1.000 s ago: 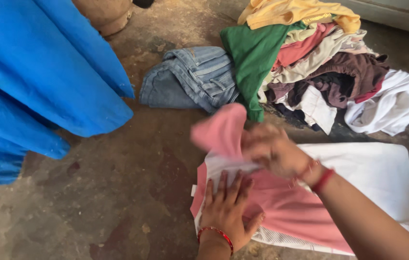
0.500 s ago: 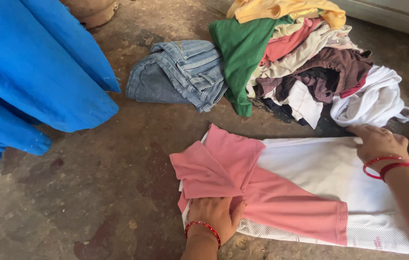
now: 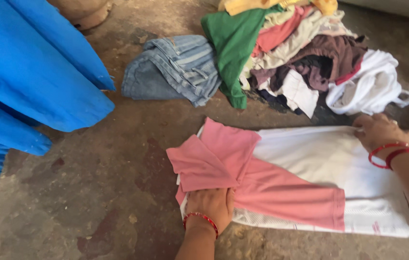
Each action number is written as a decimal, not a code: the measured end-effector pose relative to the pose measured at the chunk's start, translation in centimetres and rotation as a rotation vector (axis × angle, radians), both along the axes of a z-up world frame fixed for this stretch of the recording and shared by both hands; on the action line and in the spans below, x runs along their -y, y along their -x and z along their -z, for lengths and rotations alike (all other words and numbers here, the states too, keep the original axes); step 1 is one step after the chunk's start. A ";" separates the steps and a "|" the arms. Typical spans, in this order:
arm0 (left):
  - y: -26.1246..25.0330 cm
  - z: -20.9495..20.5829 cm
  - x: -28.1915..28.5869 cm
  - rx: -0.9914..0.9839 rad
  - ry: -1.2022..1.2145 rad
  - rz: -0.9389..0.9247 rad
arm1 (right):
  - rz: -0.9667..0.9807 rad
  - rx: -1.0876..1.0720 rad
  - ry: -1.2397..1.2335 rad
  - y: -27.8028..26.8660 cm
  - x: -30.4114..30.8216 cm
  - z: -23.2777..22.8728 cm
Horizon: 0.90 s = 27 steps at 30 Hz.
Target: The person folds a white and pink t-shirt and a pink t-shirt on the floor. They smooth the fabric, fold the sleeves and body, and place the folded items into an open suitcase.
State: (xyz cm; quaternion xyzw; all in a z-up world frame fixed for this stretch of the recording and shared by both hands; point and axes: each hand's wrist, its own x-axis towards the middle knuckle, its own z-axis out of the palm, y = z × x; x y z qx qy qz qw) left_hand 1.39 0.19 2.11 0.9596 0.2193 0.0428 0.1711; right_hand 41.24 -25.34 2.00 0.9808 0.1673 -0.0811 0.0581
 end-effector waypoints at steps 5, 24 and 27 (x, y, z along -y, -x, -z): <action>0.5 0.6 0.4 -0.025 -0.034 -0.009 | -0.003 0.087 -0.027 3.2 1.1 -0.9; -4.5 -2.2 -9.5 0.120 -0.238 0.231 | -0.099 0.207 0.015 5.3 3.7 -0.8; -5.4 -2.4 -10.4 0.094 -0.123 0.190 | -0.086 0.206 0.018 5.3 3.6 -1.2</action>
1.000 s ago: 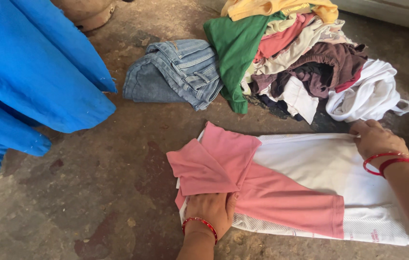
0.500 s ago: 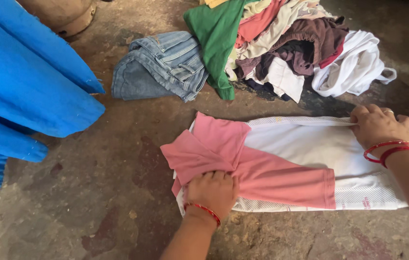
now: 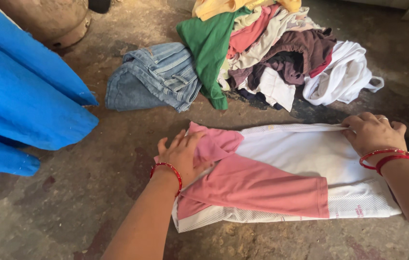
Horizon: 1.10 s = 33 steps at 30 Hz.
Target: The person folds a white and pink t-shirt and a pink t-shirt on the floor. They smooth the fabric, fold the sleeves and body, and place the folded items into an open suitcase.
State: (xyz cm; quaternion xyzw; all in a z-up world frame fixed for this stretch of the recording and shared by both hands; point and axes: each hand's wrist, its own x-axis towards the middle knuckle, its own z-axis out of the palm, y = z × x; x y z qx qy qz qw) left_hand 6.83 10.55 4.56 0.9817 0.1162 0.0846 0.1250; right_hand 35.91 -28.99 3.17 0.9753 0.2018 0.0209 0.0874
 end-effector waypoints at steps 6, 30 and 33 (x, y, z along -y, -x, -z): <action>-1.1 -0.8 -0.4 -0.135 0.049 -0.017 | 0.011 -0.061 -0.035 0.4 0.4 -0.3; 5.8 -6.6 4.1 -0.161 -0.026 0.287 | 0.005 0.030 0.037 4.9 2.9 -1.8; 2.4 -3.7 4.4 -0.085 0.059 -0.085 | 0.068 0.021 -0.177 4.3 2.9 -0.9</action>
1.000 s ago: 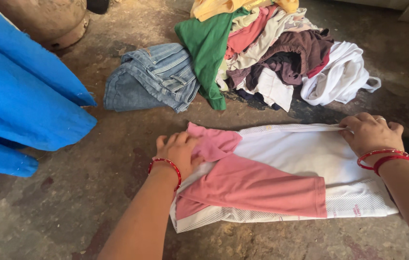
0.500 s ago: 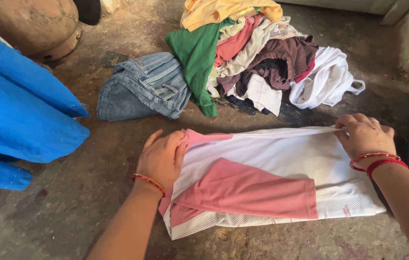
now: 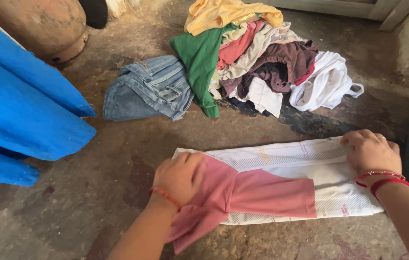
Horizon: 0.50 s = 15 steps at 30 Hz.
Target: The person folds a white and pink t-shirt and a pink t-shirt on the floor. They smooth the fabric, fold the sleeves and body, and place the folded items into an open suitcase.
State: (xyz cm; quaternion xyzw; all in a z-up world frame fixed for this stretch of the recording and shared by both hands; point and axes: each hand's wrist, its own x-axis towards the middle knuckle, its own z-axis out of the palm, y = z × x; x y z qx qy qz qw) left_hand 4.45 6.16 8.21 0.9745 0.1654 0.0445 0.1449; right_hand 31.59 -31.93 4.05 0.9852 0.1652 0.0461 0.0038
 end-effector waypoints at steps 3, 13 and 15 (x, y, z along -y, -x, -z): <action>-3.9 3.7 -0.1 0.336 -0.134 0.081 | -0.033 0.006 -0.193 -1.4 -0.8 1.2; -4.2 7.4 -2.4 -0.164 -0.252 -0.372 | -0.033 -0.064 0.149 -6.3 0.6 4.3; -4.5 6.8 -1.9 -0.168 -0.224 -0.407 | -0.002 -0.073 0.097 -5.9 0.5 3.8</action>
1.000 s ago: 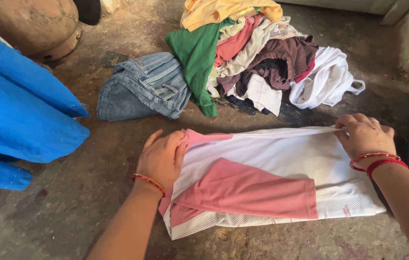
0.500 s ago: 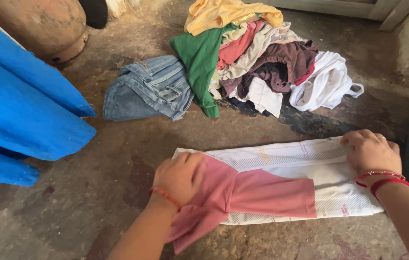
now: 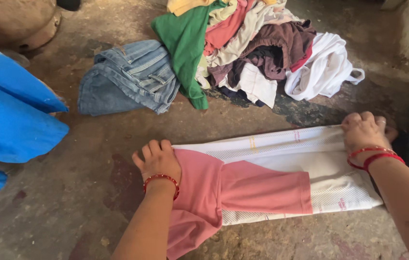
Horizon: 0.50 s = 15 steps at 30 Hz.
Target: The person folds a white and pink t-shirt and a pink t-shirt on the floor. They smooth the fabric, fold the sleeves and body, and place the folded items into an open suitcase.
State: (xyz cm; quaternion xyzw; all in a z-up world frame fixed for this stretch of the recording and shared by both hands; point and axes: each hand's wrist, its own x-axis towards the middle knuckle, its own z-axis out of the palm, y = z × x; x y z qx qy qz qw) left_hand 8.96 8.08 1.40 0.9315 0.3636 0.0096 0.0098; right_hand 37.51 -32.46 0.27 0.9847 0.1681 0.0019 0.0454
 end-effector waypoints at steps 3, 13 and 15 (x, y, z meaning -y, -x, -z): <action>0.3 -0.7 1.8 0.350 -0.049 0.014 | 0.073 -0.003 -0.242 2.2 -2.7 -0.5; 3.8 -0.5 7.2 0.322 0.032 0.227 | -0.069 -0.096 -0.102 9.7 -3.8 0.4; 3.5 -1.1 7.1 0.199 0.044 0.173 | -0.017 -0.098 -0.055 9.4 -3.9 -0.1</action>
